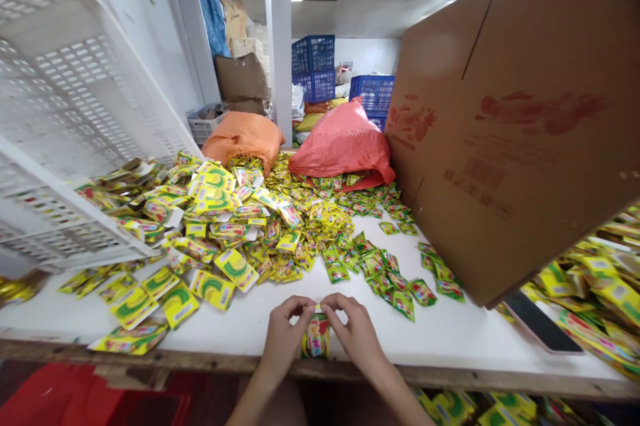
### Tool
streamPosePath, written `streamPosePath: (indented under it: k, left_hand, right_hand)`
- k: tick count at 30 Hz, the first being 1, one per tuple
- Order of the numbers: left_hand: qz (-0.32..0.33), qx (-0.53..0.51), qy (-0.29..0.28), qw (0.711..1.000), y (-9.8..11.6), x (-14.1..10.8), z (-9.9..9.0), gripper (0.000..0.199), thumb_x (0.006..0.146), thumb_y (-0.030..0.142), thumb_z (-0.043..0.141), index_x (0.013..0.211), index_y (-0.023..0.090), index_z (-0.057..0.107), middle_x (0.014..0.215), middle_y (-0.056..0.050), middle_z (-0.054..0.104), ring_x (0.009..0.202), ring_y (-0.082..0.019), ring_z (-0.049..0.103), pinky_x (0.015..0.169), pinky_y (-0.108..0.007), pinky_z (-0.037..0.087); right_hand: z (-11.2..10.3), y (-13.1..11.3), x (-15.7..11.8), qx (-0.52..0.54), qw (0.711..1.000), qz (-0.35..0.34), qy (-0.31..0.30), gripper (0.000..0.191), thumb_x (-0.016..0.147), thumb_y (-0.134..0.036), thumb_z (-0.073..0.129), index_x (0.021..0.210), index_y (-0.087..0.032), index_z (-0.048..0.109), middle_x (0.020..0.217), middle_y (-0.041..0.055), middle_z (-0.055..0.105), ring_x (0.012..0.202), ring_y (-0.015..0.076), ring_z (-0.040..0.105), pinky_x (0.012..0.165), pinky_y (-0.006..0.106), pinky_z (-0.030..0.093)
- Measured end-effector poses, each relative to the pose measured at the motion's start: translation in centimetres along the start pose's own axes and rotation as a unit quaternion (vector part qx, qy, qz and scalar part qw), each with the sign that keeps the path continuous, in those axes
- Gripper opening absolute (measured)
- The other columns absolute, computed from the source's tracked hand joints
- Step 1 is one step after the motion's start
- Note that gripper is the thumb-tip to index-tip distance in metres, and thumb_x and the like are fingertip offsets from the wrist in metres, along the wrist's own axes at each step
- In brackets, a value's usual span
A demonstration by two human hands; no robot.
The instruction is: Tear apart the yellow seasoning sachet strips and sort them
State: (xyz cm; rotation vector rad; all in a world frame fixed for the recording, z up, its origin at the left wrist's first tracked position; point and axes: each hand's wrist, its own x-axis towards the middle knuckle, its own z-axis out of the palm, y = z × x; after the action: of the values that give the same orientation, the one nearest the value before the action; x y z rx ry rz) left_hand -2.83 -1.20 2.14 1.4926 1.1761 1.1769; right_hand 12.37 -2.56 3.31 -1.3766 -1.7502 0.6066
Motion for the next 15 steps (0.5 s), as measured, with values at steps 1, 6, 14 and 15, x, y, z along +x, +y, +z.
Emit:
streamPosePath:
  k: [1, 6, 14, 15]
  left_hand:
    - [0.0, 0.0, 0.0, 1.0, 0.0, 0.0, 0.0, 0.017, 0.075, 0.031, 0.057, 0.077, 0.017, 0.067, 0.075, -0.005, 0.069, 0.073, -0.019, 0.061, 0.07, -0.028, 0.047]
    - [-0.009, -0.039, -0.02, 0.999, -1.1, -0.4, -0.4, 0.019, 0.074, 0.032, 0.059, 0.082, 0.017, 0.068, 0.082, -0.006, 0.07, 0.078, -0.02, 0.062, 0.075, -0.031, 0.048]
    - [-0.027, -0.08, -0.052, 0.995, -2.0, -1.0, -0.4, 0.022, 0.074, 0.03, 0.06, 0.091, 0.017, 0.067, 0.09, -0.007, 0.07, 0.083, -0.02, 0.062, 0.077, -0.031, 0.049]
    - [-0.028, -0.084, -0.051, 0.995, -1.9, -1.1, -0.3, 0.023, 0.074, 0.03, 0.06, 0.092, 0.017, 0.066, 0.09, -0.006, 0.07, 0.082, -0.02, 0.062, 0.076, -0.03, 0.049]
  right_hand:
    - [0.0, 0.0, 0.1, 0.0, 1.0, 0.0, -0.002, 0.019, 0.084, -0.03, 0.046, 0.079, -0.019, 0.062, 0.073, 0.0024, 0.064, 0.072, 0.0179, 0.057, 0.069, 0.027, 0.044]
    - [0.3, 0.3, -0.7, 0.073, 0.997, -0.014, 0.003, 0.02, 0.085, -0.03, 0.045, 0.086, -0.019, 0.062, 0.082, 0.0043, 0.064, 0.079, 0.0178, 0.058, 0.072, 0.027, 0.046]
    - [2.0, 1.8, -2.0, 0.156, 0.987, 0.017, 0.027, 0.023, 0.084, -0.033, 0.049, 0.093, -0.019, 0.064, 0.086, 0.0062, 0.065, 0.083, 0.0197, 0.06, 0.076, 0.03, 0.048]
    - [2.1, 1.7, -1.9, 0.159, 0.987, 0.022, 0.026, 0.023, 0.083, -0.034, 0.05, 0.091, -0.019, 0.065, 0.085, 0.006, 0.065, 0.082, 0.0195, 0.06, 0.075, 0.029, 0.048]
